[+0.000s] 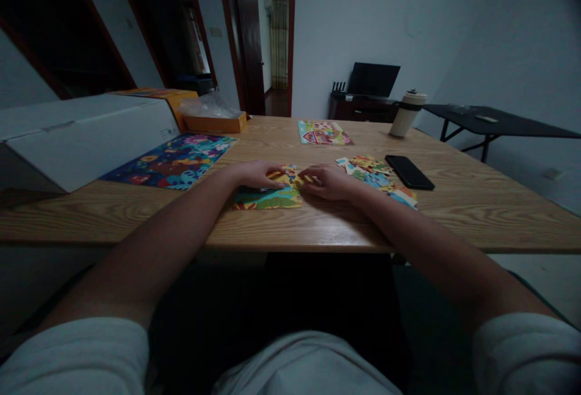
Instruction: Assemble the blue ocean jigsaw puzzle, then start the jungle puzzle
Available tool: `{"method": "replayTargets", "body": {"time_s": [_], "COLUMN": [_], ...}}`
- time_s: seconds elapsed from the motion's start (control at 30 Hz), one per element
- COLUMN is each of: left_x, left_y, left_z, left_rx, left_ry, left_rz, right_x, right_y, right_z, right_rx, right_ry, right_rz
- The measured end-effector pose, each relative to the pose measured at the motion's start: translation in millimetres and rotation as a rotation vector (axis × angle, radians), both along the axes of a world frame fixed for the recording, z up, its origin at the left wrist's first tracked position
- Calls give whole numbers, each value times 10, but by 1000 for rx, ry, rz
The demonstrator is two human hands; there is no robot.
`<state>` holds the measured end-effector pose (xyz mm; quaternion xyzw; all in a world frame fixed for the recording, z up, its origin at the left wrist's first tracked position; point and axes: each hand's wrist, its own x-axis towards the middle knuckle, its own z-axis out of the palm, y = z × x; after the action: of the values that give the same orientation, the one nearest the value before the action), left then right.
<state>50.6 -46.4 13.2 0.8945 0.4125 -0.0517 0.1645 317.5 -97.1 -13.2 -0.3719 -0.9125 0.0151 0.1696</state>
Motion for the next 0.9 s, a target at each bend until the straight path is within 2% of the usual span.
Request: {"method": "replayTargets", "body": {"time_s": [0.13, 0.3, 0.57, 0.77, 0.9], "left_x": [-9, -18, -12, 39, 130], "left_y": [7, 26, 3, -51, -162], "left_z": [-13, -36, -22, -19, 16], "left_rx": [6, 20, 36, 69, 82], "left_ry": [-6, -8, -17, -75, -77], "left_rz": [1, -12, -33, -108, -157], "right_x": [-31, 34, -3, -10, -30], "right_y": [-6, 5, -20, -36, -53], "right_z": [18, 42, 71, 82, 93], "right_rx": [15, -55, -36, -12, -11], "right_ry": [-35, -29, -96, -115, -130], "right_rz": [118, 95, 23, 97, 87]}}
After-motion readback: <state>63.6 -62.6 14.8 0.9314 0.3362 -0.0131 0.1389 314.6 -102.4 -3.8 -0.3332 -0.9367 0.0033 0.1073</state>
